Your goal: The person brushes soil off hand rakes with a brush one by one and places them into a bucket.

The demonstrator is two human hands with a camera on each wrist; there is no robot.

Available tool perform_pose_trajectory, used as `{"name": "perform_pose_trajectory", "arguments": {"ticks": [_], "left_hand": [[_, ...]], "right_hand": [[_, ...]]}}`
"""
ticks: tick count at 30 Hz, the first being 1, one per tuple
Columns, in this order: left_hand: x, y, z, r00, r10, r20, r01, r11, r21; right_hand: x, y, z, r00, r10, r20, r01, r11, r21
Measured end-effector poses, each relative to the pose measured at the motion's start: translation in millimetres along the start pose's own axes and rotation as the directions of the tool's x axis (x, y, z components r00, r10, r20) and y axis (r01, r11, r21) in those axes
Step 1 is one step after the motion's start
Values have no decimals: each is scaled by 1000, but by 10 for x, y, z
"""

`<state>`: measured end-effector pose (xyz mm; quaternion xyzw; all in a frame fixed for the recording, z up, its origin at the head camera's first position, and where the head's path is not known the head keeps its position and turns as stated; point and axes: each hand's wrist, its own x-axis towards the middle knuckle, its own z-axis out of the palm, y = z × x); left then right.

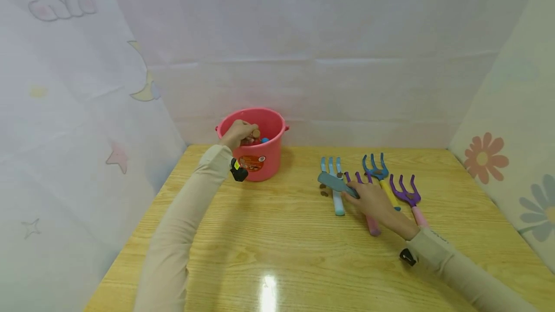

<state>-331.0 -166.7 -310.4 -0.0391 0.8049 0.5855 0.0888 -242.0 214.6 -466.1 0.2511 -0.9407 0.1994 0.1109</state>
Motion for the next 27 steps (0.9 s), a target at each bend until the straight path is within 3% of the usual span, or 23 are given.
{"name": "perform_pose_trajectory", "arguments": {"ticks": [4, 13, 20, 27], "left_hand": [[15, -1, -4, 1000, -24, 0, 24, 1000, 10], [82, -19, 35, 1000, -27, -13, 29, 992, 125], [126, -73, 71, 999, -47, -13, 48, 994, 102], [129, -82, 69, 999, 0, -33, 4, 992, 128]], "right_hand": [[0, 6, 12, 1000, 2, -7, -2, 1000, -3], [-2, -2, 15, 1000, 1, -8, -1, 1000, -1], [-27, -22, 20, 1000, 4, 2, -4, 1000, 19], [-24, 2, 23, 1000, 18, 5, -19, 999, 40]]}}
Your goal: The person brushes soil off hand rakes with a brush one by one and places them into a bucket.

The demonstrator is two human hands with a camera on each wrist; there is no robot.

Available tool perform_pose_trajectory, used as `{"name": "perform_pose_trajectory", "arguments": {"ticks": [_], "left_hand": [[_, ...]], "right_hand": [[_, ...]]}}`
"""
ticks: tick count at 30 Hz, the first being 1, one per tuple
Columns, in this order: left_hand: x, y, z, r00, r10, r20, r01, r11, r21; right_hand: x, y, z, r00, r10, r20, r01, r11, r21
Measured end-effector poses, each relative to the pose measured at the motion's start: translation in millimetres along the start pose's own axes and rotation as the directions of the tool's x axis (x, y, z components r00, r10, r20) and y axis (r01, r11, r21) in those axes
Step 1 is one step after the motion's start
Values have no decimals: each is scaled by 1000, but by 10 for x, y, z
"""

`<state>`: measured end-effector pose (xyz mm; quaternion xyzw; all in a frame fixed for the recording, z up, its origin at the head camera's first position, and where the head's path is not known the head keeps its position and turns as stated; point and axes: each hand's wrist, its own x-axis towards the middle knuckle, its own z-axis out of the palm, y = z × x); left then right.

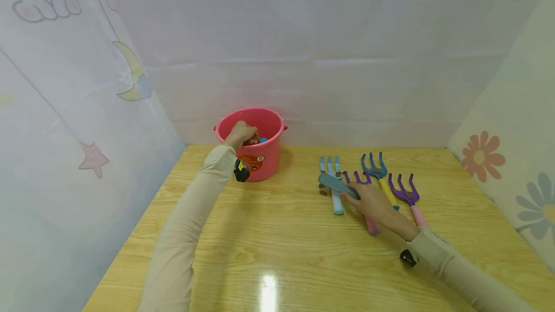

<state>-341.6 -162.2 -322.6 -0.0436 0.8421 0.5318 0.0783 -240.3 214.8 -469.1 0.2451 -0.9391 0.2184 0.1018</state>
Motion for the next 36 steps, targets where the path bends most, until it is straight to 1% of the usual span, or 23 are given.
{"name": "perform_pose_trajectory", "arguments": {"ticks": [3, 6, 11, 16, 21, 29, 36], "left_hand": [[0, -7, 0, 1000, 16, -19, -15, 999, 40], [-6, -16, 12, 999, 23, -29, -21, 998, 58], [-17, -18, 28, 999, 15, -39, -13, 999, 50], [1, -19, 34, 999, 4, -54, -1, 999, 44], [7, -19, 28, 999, 4, -47, -1, 999, 49], [8, -16, 11, 1000, 14, -12, -13, 1000, 24], [-4, 13, 13, 999, 39, -2, -39, 999, 10]], "right_hand": [[8, 4, 2, 1000, -4, 1, 4, 1000, -6], [4, -5, 3, 1000, -10, 1, 10, 1000, -13], [-10, -19, -5, 1000, -19, -4, 19, 1000, -21], [-7, -9, -6, 1000, -16, -5, 16, 1000, -12], [5, -5, 0, 1000, -7, 3, 7, 1000, -17], [19, 0, -1, 1000, 6, 13, -6, 1000, -1], [28, 9, -5, 1000, -5, 5, 5, 1000, 12]]}}
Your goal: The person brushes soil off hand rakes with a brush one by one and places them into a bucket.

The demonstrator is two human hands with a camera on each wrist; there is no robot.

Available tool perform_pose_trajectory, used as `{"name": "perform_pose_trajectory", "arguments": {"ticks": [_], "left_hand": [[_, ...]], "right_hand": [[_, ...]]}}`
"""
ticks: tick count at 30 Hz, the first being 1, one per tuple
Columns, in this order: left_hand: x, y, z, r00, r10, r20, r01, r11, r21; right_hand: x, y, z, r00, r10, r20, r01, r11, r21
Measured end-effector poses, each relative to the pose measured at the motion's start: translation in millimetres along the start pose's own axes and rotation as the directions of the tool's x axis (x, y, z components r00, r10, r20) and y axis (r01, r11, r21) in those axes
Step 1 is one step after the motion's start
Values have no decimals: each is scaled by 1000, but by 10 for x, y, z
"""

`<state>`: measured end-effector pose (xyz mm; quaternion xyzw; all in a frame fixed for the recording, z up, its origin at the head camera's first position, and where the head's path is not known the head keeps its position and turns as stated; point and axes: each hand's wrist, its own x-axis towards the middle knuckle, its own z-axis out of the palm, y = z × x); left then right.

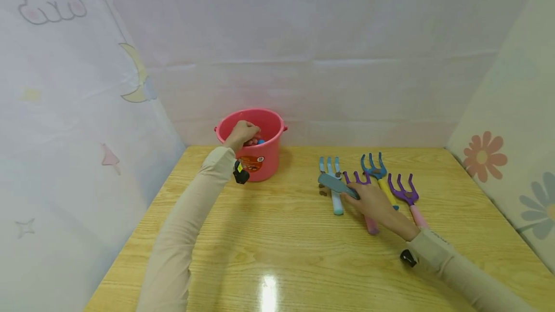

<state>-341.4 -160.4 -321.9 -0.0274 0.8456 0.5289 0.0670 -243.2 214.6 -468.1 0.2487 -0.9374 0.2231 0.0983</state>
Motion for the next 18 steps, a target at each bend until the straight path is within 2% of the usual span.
{"name": "perform_pose_trajectory", "arguments": {"ticks": [4, 10, 13, 18], "left_hand": [[-31, 31, 0, 1000, 18, -17, -19, 1000, -25], [-97, 93, 5, 995, 92, -33, -94, 994, -57], [-135, 117, 21, 991, 129, -43, -131, 990, -47], [-184, 122, 68, 981, 186, -62, -185, 982, 19]], "right_hand": [[4, 2, -3, 1000, 4, -1, -4, 1000, -5], [-3, 5, -37, 1000, 27, 7, -27, 1000, -7], [-8, 5, -56, 1000, 26, 8, -26, 1000, -15], [-12, 20, -79, 1000, 18, 15, -18, 1000, -6]]}}
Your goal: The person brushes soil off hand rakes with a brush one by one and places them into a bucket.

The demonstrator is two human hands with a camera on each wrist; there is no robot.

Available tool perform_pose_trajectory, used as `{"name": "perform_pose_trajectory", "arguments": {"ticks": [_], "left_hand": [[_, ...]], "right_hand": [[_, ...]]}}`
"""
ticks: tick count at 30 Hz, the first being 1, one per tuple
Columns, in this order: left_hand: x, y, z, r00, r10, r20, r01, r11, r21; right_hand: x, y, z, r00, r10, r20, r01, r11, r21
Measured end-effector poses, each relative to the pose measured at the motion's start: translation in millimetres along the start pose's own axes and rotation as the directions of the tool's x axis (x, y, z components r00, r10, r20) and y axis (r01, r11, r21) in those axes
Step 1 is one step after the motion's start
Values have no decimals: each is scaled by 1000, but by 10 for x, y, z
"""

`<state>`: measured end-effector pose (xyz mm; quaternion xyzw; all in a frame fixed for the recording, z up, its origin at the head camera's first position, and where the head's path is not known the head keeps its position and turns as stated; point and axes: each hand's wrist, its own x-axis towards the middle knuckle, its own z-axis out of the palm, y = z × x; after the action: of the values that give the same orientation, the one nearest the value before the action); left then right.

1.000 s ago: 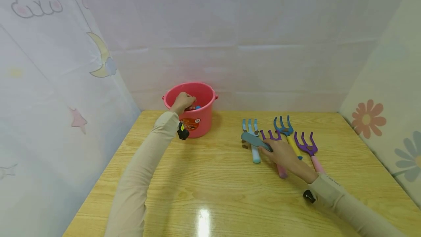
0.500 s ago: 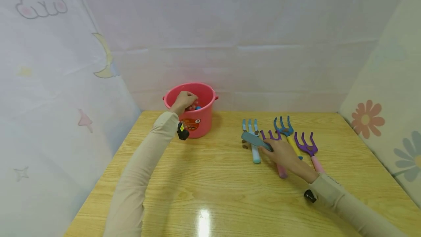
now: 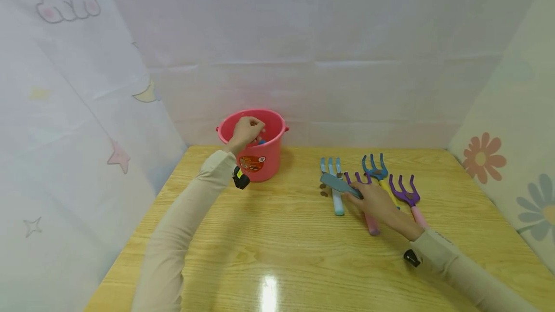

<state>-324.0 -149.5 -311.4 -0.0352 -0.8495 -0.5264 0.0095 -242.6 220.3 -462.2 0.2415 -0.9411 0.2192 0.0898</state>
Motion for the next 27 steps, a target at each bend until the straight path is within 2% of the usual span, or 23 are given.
{"name": "perform_pose_trajectory", "arguments": {"ticks": [14, 22, 27], "left_hand": [[-88, -54, 20, 996, 30, -83, -29, 1000, 8], [-121, -16, 58, 991, 91, -101, -80, 991, 109], [-138, -2, 118, 990, 107, -89, -96, 988, 120]], "right_hand": [[32, 51, -99, 998, 39, 49, -39, 999, -3], [41, 72, -110, 998, 43, 46, -41, 998, -39], [43, 93, -118, 997, 46, 59, -45, 999, -29]]}}
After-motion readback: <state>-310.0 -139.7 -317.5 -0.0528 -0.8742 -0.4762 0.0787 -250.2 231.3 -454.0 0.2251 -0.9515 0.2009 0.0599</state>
